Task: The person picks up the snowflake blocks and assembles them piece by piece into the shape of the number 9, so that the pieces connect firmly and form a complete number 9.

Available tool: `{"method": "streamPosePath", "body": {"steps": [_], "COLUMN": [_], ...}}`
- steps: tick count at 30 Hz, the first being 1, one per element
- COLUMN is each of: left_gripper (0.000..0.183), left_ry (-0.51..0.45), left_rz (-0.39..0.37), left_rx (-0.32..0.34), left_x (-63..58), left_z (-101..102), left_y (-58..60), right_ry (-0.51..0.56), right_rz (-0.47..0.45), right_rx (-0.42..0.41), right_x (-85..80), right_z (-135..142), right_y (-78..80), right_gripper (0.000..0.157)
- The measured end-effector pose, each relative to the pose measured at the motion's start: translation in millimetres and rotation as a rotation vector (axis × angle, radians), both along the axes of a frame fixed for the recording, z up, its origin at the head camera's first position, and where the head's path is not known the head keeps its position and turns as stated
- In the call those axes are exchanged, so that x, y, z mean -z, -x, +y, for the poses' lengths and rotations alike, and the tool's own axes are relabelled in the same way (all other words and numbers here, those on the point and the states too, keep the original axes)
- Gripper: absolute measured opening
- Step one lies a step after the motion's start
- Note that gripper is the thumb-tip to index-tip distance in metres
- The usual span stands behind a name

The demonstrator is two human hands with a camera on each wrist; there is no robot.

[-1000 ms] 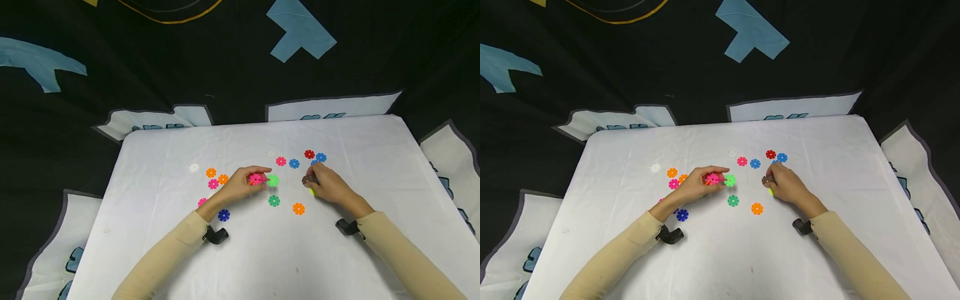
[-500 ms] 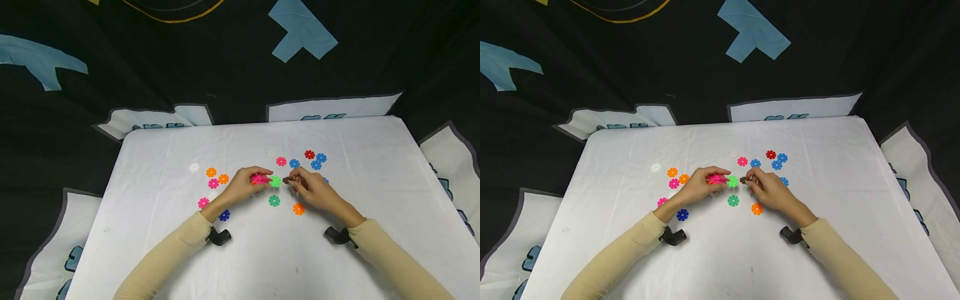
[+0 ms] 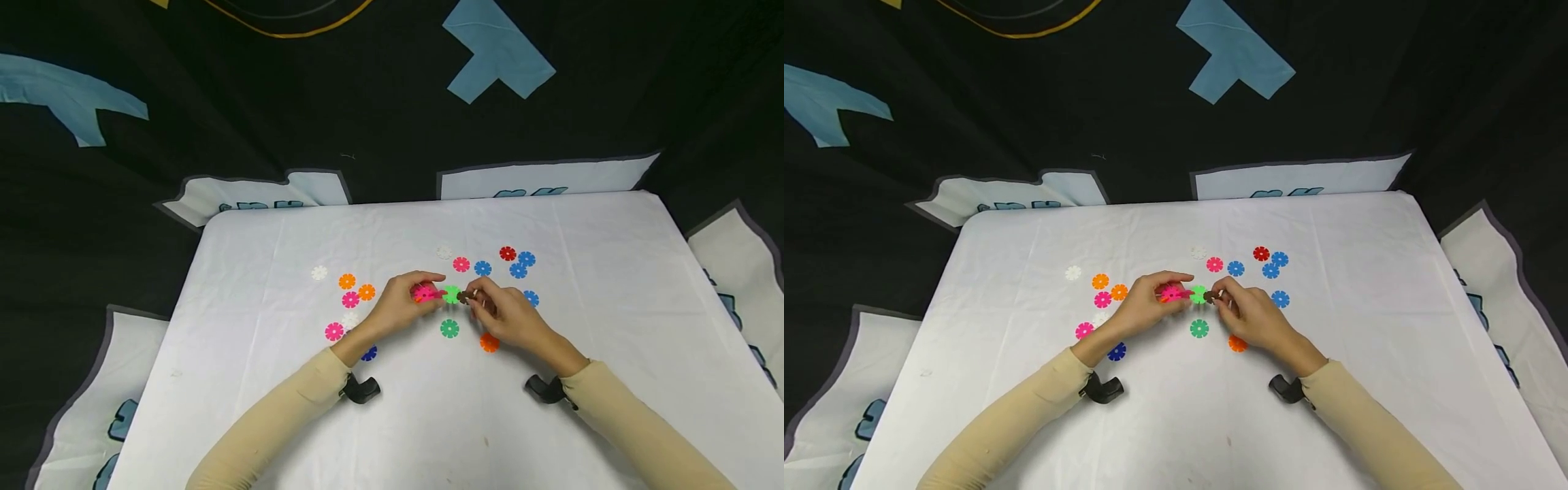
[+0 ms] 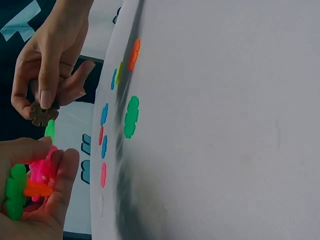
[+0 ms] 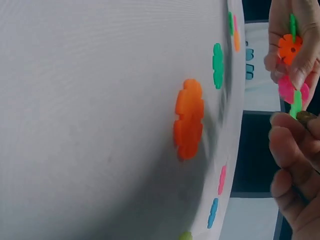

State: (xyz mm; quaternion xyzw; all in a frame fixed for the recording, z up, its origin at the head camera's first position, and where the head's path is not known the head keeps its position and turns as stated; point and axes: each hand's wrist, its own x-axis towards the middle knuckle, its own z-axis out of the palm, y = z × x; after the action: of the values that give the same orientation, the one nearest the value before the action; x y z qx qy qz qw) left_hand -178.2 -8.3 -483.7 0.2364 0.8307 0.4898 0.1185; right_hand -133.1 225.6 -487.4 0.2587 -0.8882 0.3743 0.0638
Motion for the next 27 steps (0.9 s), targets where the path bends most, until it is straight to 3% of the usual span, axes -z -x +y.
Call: {"method": "streamPosePath", "body": {"steps": [5,12,21,24,27], "left_gripper": [0.045,0.046,0.038,0.038,0.037], "left_ry": [-0.007,0.023,-0.053,-0.04,-0.01], "left_rz": [-0.022,-0.034,-0.19,-0.189,-0.132], "left_rx": [-0.007,0.064,0.094,0.106,0.115], "left_x": [-0.9,-3.6,-5.5,-7.5,-10.6], "left_z": [2.3,5.6,5.0,4.9,4.6], "left_y": [-1.6,-2.6,0.1,0.6,1.4], "right_ry": [0.02,0.024,0.027,0.053,0.077], "right_rz": [0.056,0.097,0.129,0.138,0.162], "right_rx": [0.012,0.018,-0.035,-0.067,-0.088], "right_x": [-0.4,0.6,2.9,4.3,5.8], "right_z": [-1.1,-3.2,-5.5,-6.6,-8.2], "right_y": [0.1,1.4,0.3,0.3,0.4], "right_gripper": [0.034,0.036,0.035,0.031,0.026]}}
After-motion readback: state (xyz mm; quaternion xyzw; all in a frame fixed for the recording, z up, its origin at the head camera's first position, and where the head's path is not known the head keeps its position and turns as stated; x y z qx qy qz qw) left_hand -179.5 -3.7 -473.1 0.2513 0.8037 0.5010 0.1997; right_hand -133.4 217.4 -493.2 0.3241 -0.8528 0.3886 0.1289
